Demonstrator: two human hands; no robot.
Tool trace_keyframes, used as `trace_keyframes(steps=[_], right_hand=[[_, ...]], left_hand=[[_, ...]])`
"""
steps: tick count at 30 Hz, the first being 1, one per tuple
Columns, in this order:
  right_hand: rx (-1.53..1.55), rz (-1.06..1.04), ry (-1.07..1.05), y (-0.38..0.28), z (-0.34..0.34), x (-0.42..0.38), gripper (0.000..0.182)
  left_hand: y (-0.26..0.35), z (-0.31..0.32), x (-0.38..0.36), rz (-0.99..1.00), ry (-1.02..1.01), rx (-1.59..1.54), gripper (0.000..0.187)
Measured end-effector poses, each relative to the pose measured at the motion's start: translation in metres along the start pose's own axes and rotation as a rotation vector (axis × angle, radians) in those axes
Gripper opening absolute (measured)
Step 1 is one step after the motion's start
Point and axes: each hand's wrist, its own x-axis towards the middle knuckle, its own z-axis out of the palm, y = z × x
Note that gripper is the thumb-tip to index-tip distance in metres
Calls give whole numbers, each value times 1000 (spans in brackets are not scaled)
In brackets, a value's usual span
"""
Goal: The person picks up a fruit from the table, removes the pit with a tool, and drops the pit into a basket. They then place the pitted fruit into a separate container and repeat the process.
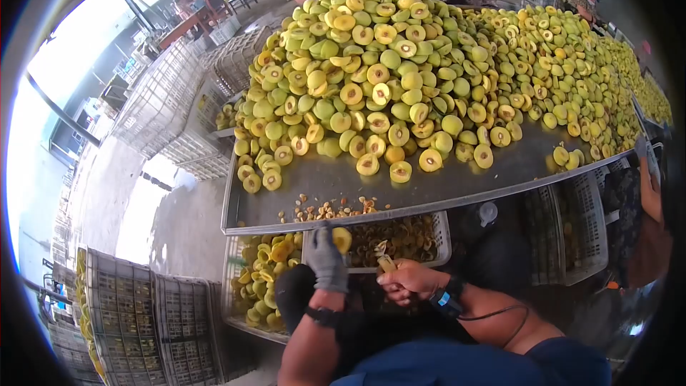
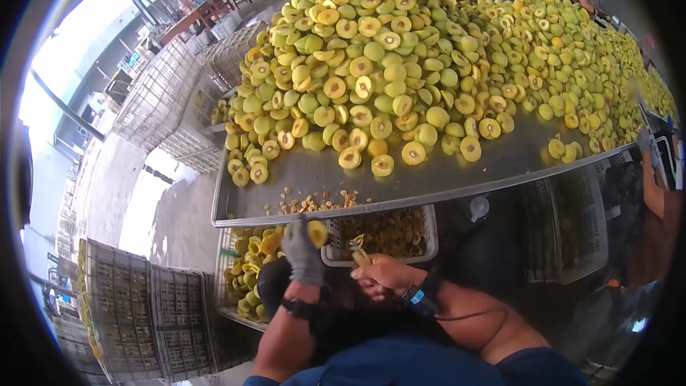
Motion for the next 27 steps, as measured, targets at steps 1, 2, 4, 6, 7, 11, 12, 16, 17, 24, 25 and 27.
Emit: trace_keyframes(steps=[1,2,4,6,7,11,12,16,17,24,25,27], right_hand=[[-10,31,161,8,-10,10,30],[-14,59,320,21,-25,30,28],[-82,140,537,22,-28,34,19],[45,56,419,23,-38,41,20],[111,21,361,25,-44,45,21],[38,-67,394,16,-33,45,30],[14,-58,371,13,-28,44,30],[-38,-63,321,4,-20,48,31],[-37,-73,319,4,-18,51,31],[-166,-141,296,-15,-7,46,22],[-206,-155,302,-19,-3,45,22],[-236,-183,308,-24,2,42,19]], left_hand=[[15,-11,6,75,13,37,20],[37,-22,11,188,55,174,19],[41,-74,51,345,132,309,19],[77,-104,74,329,172,676,20],[91,-110,82,423,174,931,24],[121,-59,120,486,130,1105,24],[133,-29,127,323,46,977,26],[90,38,227,818,-207,1214,35],[79,49,247,818,-259,1257,38],[67,86,279,561,-533,1690,52],[61,76,282,563,-521,1613,52],[49,44,278,558,-487,1459,52]])
